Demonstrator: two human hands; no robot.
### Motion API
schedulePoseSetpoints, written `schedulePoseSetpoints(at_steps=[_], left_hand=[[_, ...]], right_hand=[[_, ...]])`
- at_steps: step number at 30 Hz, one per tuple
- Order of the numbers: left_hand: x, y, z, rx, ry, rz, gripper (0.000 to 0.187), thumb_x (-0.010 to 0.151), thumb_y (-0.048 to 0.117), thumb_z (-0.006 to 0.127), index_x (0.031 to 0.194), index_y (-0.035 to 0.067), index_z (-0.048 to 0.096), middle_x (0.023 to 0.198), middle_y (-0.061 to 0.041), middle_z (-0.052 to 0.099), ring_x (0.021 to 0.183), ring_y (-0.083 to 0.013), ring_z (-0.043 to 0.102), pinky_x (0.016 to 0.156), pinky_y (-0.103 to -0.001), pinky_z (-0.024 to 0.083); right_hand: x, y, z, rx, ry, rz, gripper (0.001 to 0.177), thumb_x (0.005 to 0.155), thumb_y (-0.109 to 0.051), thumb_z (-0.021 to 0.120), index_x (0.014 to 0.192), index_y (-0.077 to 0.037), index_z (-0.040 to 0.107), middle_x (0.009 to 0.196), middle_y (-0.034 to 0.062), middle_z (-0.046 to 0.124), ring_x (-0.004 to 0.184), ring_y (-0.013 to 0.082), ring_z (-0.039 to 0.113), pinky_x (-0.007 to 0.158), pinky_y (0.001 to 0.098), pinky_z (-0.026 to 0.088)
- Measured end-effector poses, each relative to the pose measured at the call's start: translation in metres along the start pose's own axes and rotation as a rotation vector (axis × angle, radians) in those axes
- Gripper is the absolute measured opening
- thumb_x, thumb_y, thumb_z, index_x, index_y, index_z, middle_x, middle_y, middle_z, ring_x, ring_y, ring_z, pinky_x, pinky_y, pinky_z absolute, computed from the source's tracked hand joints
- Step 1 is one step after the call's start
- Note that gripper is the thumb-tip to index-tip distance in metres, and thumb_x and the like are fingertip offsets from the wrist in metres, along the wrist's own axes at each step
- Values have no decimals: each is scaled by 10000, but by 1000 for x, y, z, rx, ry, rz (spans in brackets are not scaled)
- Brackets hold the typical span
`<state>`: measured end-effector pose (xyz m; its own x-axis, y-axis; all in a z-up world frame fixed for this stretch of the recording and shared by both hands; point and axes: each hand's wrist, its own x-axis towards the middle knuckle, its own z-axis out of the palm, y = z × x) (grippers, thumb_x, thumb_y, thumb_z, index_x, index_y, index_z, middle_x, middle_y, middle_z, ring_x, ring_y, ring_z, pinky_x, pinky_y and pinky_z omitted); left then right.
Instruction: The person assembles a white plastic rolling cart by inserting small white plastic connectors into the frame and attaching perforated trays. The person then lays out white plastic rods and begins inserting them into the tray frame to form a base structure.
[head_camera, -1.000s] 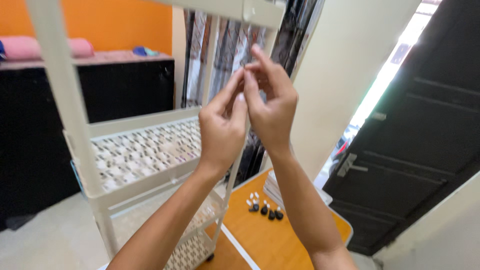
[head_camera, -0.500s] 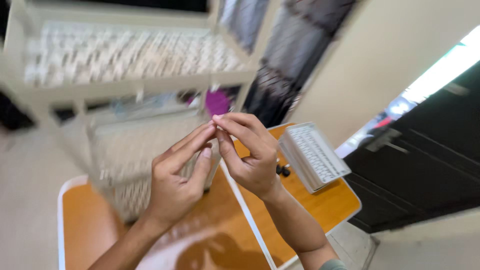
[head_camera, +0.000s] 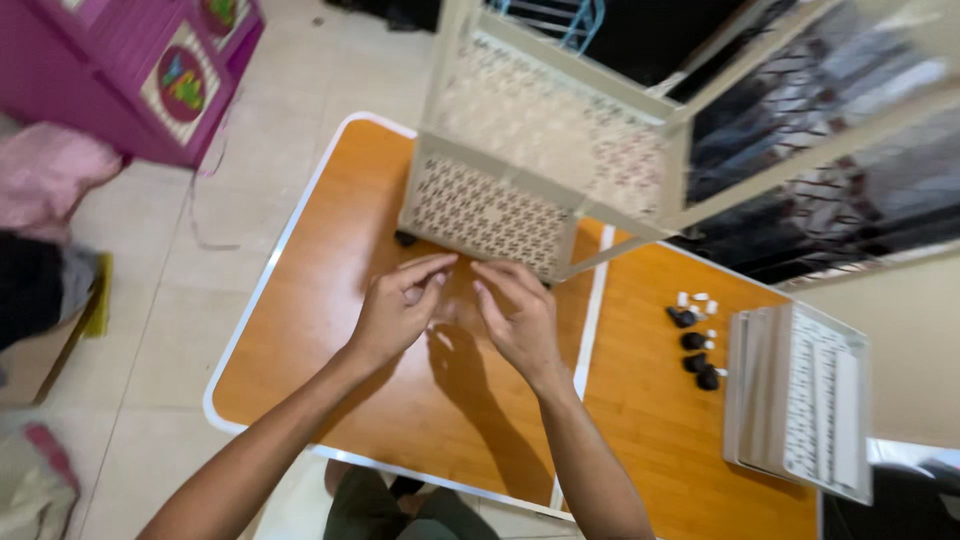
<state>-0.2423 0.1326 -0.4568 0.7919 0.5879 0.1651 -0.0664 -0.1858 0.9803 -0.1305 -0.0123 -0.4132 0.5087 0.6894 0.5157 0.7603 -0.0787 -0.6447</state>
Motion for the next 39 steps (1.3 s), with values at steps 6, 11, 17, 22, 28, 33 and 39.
schedulePoseSetpoints(at_steps=[6, 11, 17, 22, 28, 33, 39], left_hand=[[-43, -90, -10, 150, 18, -63, 311, 930, 75, 627, 1229, 61, 710, 1251, -113, 719, 1061, -256, 728, 849, -347, 628], [-67, -154, -15, 561, -25, 58, 320, 850, 44, 695, 1167, 20, 732, 1208, -150, 725, 1044, -361, 648, 902, -432, 550], [-81, -185, -17, 692, -21, 44, 387, 849, 129, 752, 1222, 38, 702, 1056, -138, 684, 1008, -334, 624, 833, -440, 547], [-81, -191, -17, 735, -4, 86, 332, 849, 154, 763, 1171, 72, 742, 975, -123, 675, 929, -318, 627, 783, -438, 542], [-77, -175, -14, 681, 38, 122, 178, 863, 135, 747, 1026, 69, 772, 966, -92, 701, 909, -299, 644, 768, -425, 547], [-72, -132, -16, 543, 92, 205, 190, 893, 95, 738, 1073, 41, 763, 1010, -106, 722, 961, -304, 661, 804, -413, 552], [-56, -49, -17, 271, 116, 371, 271, 914, 30, 719, 1185, 22, 729, 1094, -128, 739, 1039, -294, 682, 890, -385, 554]], right_hand=[[-46, 49, 61, 25, -226, 87, 237, 903, -59, 725, 1136, -32, 758, 1107, 134, 736, 1018, 288, 719, 895, 363, 582], [-74, 87, 104, -55, -418, 44, 258, 873, -85, 740, 1120, -11, 756, 1101, 169, 723, 1038, 357, 677, 921, 424, 540], [-101, 95, 132, -96, -519, 221, 210, 871, -122, 738, 1051, -18, 763, 1035, 166, 722, 1013, 361, 674, 894, 436, 538], [-106, 98, 141, -97, -455, 193, 188, 887, -103, 717, 1039, 0, 758, 1015, 176, 718, 1006, 376, 666, 886, 445, 532], [-105, 94, 135, -58, -390, 214, 136, 915, -85, 699, 997, 0, 765, 1010, 176, 729, 965, 364, 692, 854, 425, 556], [-92, 79, 106, 65, -309, 236, 158, 913, -89, 724, 1048, -16, 763, 1055, 157, 742, 882, 297, 735, 764, 357, 595], [-69, 35, 60, 413, -142, 403, 161, 893, -74, 777, 1031, 9, 776, 930, 61, 743, 814, 106, 698, 729, 244, 565]])
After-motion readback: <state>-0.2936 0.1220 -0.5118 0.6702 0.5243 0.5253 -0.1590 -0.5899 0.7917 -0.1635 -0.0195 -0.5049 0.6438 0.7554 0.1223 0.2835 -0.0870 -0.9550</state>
